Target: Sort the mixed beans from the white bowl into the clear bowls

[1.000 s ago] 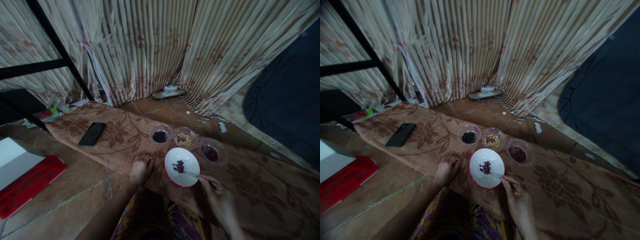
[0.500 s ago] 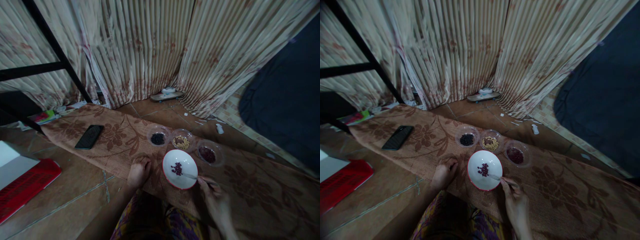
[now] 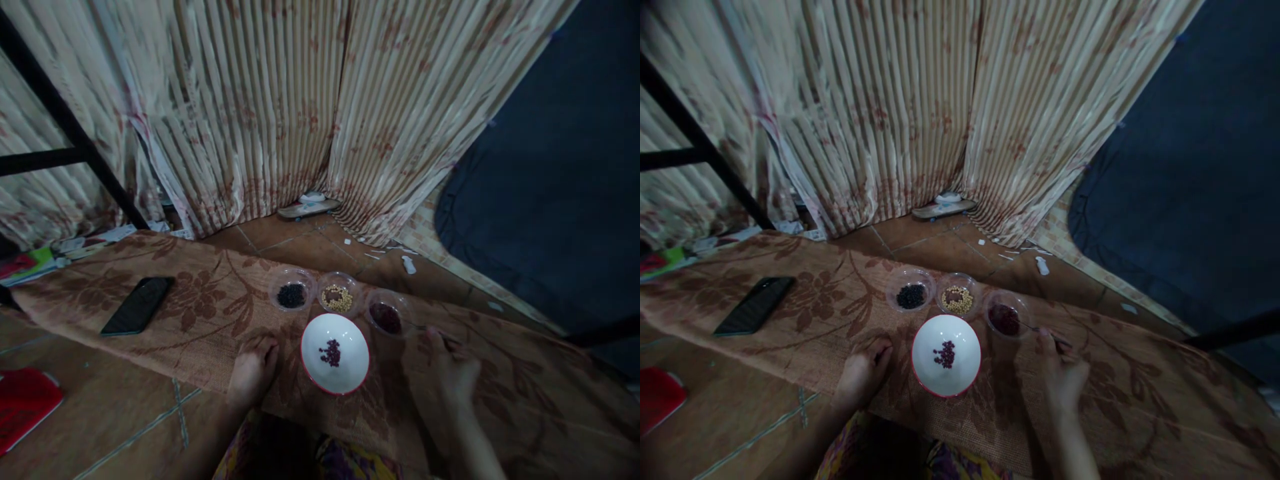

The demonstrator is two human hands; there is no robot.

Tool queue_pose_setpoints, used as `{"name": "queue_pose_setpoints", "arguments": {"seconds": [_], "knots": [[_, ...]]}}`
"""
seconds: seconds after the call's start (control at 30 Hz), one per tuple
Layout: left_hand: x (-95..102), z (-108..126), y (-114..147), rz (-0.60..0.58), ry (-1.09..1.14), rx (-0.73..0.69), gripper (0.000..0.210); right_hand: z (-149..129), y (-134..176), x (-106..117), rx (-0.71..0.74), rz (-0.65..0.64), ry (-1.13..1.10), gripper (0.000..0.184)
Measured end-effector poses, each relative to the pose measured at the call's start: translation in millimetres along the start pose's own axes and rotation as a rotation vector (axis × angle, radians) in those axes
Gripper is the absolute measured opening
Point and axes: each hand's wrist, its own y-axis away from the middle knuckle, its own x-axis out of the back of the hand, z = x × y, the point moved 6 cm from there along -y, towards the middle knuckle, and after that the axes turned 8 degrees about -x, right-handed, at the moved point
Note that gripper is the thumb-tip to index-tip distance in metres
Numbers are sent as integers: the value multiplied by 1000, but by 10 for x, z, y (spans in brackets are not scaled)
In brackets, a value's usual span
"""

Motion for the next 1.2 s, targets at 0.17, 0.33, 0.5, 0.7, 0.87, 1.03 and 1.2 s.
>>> {"name": "queue_pose_setpoints", "arguments": {"seconds": [0.17, 0.33, 0.5, 0.7, 0.87, 1.03, 1.2], "knots": [[12, 12, -5, -1, 3, 0, 19, 173, 114, -46, -18, -54, -54, 47], [10, 13, -8, -18, -1, 13, 18, 145, 425, 42, -178, -96, -60, 48], [-13, 4, 4, -34, -24, 15, 17, 58, 748, -31, -297, -324, -40, 55], [-17, 12, 11, -52, -31, 21, 19, 171, 1022, -209, -318, -544, 18, 46], [-23, 11, 8, -58, -18, 14, 20, 212, 1112, -256, -205, -551, 72, 40], [-13, 21, 2, -64, -11, 31, 19, 175, 1145, -267, -155, -511, 125, 41], [16, 56, -10, -56, 4, 24, 19, 113, 1171, -303, -99, -523, 111, 38]]}}
